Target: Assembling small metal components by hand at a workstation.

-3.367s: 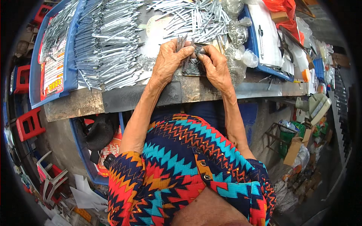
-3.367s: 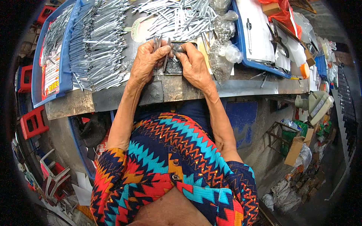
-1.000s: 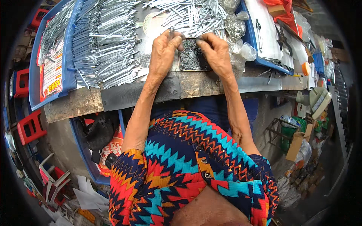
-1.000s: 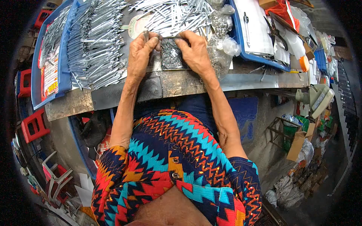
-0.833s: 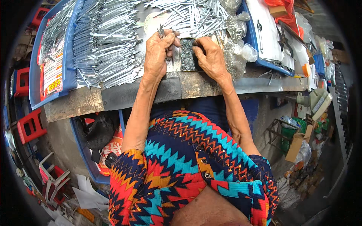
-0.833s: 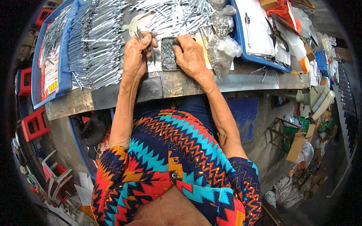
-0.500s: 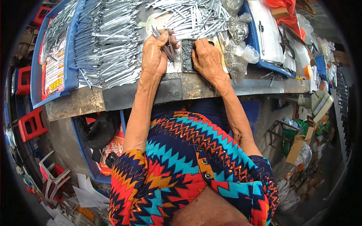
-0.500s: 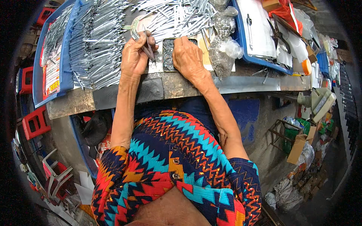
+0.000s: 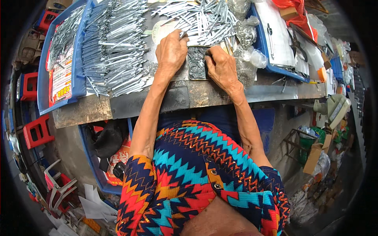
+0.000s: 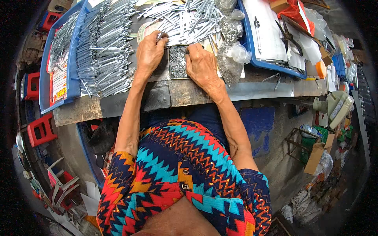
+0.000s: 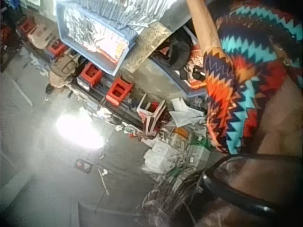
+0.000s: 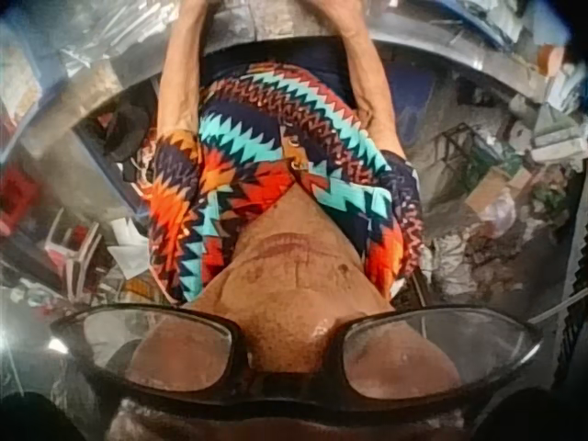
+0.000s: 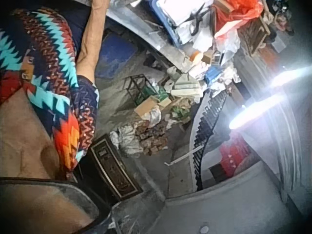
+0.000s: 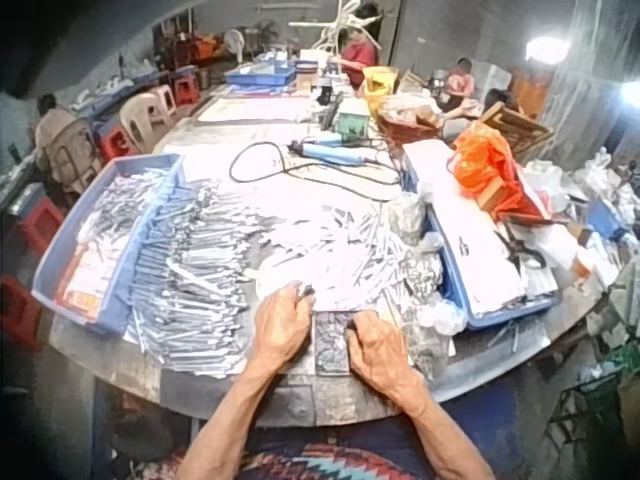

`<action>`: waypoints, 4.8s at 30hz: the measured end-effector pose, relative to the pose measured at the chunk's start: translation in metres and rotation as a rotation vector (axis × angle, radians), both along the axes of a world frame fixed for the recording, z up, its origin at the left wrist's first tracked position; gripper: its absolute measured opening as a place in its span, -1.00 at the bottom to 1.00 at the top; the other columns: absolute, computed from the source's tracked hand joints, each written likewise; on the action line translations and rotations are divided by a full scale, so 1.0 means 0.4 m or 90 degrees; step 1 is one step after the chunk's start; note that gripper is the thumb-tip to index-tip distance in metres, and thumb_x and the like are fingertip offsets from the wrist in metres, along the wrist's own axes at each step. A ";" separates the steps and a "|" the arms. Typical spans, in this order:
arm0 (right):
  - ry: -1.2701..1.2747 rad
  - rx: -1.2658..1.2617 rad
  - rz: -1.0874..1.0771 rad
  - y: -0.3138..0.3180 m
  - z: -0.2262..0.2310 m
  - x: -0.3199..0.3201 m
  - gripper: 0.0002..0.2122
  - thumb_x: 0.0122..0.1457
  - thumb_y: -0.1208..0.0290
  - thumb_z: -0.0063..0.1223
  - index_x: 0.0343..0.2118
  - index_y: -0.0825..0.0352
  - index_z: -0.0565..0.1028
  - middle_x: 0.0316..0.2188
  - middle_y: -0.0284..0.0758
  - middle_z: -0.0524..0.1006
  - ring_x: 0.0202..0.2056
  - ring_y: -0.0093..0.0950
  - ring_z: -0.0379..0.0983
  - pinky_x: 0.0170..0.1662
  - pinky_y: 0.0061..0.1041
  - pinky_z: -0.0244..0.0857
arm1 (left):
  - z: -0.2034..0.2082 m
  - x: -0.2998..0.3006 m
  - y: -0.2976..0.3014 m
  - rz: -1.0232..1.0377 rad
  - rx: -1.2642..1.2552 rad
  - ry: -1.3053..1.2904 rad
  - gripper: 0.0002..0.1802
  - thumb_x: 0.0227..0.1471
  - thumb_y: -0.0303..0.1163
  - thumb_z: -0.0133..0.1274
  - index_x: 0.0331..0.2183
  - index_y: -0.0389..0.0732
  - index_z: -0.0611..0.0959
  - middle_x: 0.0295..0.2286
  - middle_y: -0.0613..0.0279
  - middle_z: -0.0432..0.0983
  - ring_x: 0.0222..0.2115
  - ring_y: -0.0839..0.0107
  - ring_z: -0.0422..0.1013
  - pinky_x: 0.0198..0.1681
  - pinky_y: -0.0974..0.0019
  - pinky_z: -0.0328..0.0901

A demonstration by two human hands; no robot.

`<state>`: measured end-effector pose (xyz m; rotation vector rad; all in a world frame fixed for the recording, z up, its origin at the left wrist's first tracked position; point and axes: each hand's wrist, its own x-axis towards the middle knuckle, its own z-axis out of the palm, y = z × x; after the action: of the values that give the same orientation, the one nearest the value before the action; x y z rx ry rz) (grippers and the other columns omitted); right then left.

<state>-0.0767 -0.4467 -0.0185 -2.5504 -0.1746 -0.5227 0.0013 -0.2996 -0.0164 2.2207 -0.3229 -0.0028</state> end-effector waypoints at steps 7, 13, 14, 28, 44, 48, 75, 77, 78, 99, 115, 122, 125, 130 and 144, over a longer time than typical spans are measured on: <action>0.039 0.136 -0.019 0.000 0.011 -0.008 -0.93 -0.06 0.57 -0.04 -0.50 0.42 0.34 -0.58 -0.09 0.41 -0.51 -0.11 0.37 -0.46 -0.29 0.20 | -0.035 0.002 -0.022 0.001 0.151 -0.126 -0.74 -0.19 -0.33 0.03 -0.37 -0.23 0.54 -0.44 0.02 0.44 -0.39 0.02 0.37 -0.36 0.07 0.25; 0.046 0.220 -0.061 -0.011 -0.007 -0.003 -0.91 0.02 0.54 -0.02 -0.50 0.46 0.39 -0.64 -0.30 0.41 -0.59 -0.57 0.36 -0.53 -0.54 0.21 | -0.038 0.010 -0.013 -0.042 0.151 -0.127 -0.77 -0.19 -0.36 0.05 -0.42 -0.27 0.48 -0.43 0.04 0.39 -0.38 0.02 0.36 -0.37 0.07 0.23; 0.047 0.219 -0.060 -0.008 -0.007 -0.002 -0.91 0.02 0.54 -0.02 -0.50 0.46 0.39 -0.64 -0.30 0.41 -0.59 -0.57 0.36 -0.53 -0.54 0.21 | -0.043 0.010 -0.013 -0.051 0.135 -0.145 -0.78 -0.18 -0.38 0.04 -0.42 -0.27 0.47 -0.43 0.04 0.40 -0.39 0.03 0.36 -0.37 0.08 0.23; 0.178 0.722 -0.008 -0.006 0.027 0.003 -0.82 -0.03 0.57 0.06 -0.34 0.45 0.37 -0.58 -0.40 0.44 -0.60 -0.71 0.33 -0.57 -0.77 0.17 | 0.000 -0.044 0.021 -0.070 -0.400 0.138 -0.79 -0.06 -0.46 -0.03 -0.32 -0.35 0.53 -0.49 0.28 0.48 -0.52 0.58 0.34 -0.48 0.50 0.22; 0.143 0.814 0.046 0.023 0.042 0.017 -0.81 -0.02 0.55 0.07 -0.32 0.49 0.41 -0.62 -0.40 0.44 -0.60 -0.69 0.32 -0.53 -0.74 0.19 | 0.015 -0.108 0.037 -0.131 -0.519 0.255 -0.82 -0.08 -0.52 0.00 -0.36 -0.40 0.51 -0.51 0.31 0.45 -0.48 0.63 0.31 -0.39 0.54 0.24; 0.143 0.707 0.017 0.032 0.063 0.017 -0.81 0.00 0.52 0.05 -0.33 0.51 0.43 -0.65 -0.39 0.43 -0.61 -0.68 0.32 -0.54 -0.73 0.20 | 0.004 -0.108 0.042 -0.138 -0.520 0.254 -0.81 -0.09 -0.55 -0.01 -0.34 -0.40 0.51 -0.47 0.28 0.47 -0.44 0.60 0.33 -0.34 0.52 0.26; 0.196 0.828 0.053 0.034 0.058 0.021 -0.89 0.07 0.47 -0.01 -0.45 0.43 0.41 -0.64 -0.49 0.31 -0.65 -0.74 0.13 -0.60 -0.77 0.02 | 0.013 -0.118 0.034 -0.166 -0.449 0.228 -0.83 -0.08 -0.56 -0.01 -0.34 -0.37 0.51 -0.49 0.32 0.46 -0.46 0.64 0.32 -0.36 0.53 0.26; 0.201 0.818 0.040 0.036 0.059 0.019 -0.89 0.05 0.47 0.00 -0.48 0.41 0.42 -0.66 -0.50 0.30 -0.66 -0.75 0.12 -0.61 -0.78 0.01 | 0.014 -0.120 0.034 -0.163 -0.465 0.235 -0.82 -0.08 -0.57 -0.02 -0.33 -0.38 0.50 -0.49 0.31 0.46 -0.45 0.63 0.33 -0.34 0.53 0.26; 0.201 0.818 0.039 0.037 0.057 0.018 -0.89 0.05 0.47 0.00 -0.48 0.41 0.42 -0.66 -0.50 0.30 -0.66 -0.75 0.12 -0.61 -0.78 0.01 | 0.013 -0.121 0.034 -0.163 -0.465 0.236 -0.82 -0.08 -0.57 -0.02 -0.33 -0.38 0.50 -0.49 0.31 0.46 -0.45 0.63 0.33 -0.34 0.53 0.26; 0.181 0.598 0.036 0.030 0.064 0.024 -0.85 -0.03 0.45 0.01 -0.56 0.45 0.47 -0.70 -0.50 0.35 -0.64 -0.76 0.16 -0.58 -0.72 0.03 | -0.023 -0.112 0.023 -0.137 -0.371 0.109 -0.86 -0.10 -0.55 -0.02 -0.38 -0.34 0.49 -0.55 0.20 0.48 -0.50 0.55 0.36 -0.39 0.44 0.28; 0.045 0.011 0.063 0.039 -0.004 0.000 -0.88 -0.11 0.52 0.01 -0.47 0.37 0.37 -0.50 -0.16 0.37 -0.46 -0.17 0.36 -0.40 -0.29 0.23 | -0.035 -0.088 0.051 -0.019 -0.749 0.399 -0.87 0.01 -0.43 -0.07 -0.37 -0.28 0.47 -0.63 0.32 0.39 -0.73 0.72 0.11 -0.74 0.65 0.00; 0.027 -0.063 0.080 0.047 -0.016 0.005 -0.86 -0.11 0.53 0.02 -0.45 0.37 0.36 -0.52 -0.17 0.34 -0.48 -0.20 0.35 -0.42 -0.30 0.21 | -0.039 -0.083 0.057 0.018 -0.797 0.445 -0.85 0.01 -0.42 -0.04 -0.34 -0.28 0.47 -0.61 0.30 0.42 -0.70 0.67 0.17 -0.72 0.60 0.05; 0.020 -0.093 0.070 0.047 -0.018 0.006 -0.88 -0.09 0.53 0.03 -0.46 0.37 0.35 -0.54 -0.19 0.34 -0.48 -0.21 0.35 -0.43 -0.31 0.20 | -0.055 -0.072 0.065 -0.004 -0.810 0.477 -0.83 0.01 -0.42 -0.04 -0.33 -0.29 0.47 -0.58 0.28 0.43 -0.67 0.62 0.26 -0.68 0.57 0.15; 0.004 -0.090 0.065 0.048 -0.016 0.004 -0.88 -0.10 0.55 0.02 -0.49 0.37 0.32 -0.54 -0.18 0.34 -0.48 -0.19 0.34 -0.43 -0.29 0.20 | -0.057 -0.070 0.054 0.018 -0.871 0.469 -0.82 0.01 -0.42 -0.05 -0.31 -0.31 0.46 -0.56 0.24 0.43 -0.61 0.53 0.35 -0.60 0.48 0.28; -0.007 0.034 0.030 0.015 0.000 -0.011 -0.92 -0.10 0.56 -0.06 -0.51 0.39 0.32 -0.56 -0.14 0.36 -0.50 -0.15 0.34 -0.43 -0.27 0.21 | -0.018 0.015 -0.003 -0.028 -0.130 0.016 -0.73 -0.05 -0.31 -0.03 -0.42 -0.37 0.49 -0.56 0.15 0.48 -0.60 0.29 0.37 -0.47 0.24 0.23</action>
<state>-0.0812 -0.4408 -0.0186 -2.4849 -0.2217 -0.5173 0.0071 -0.3007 -0.0234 2.0095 -0.3433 -0.0203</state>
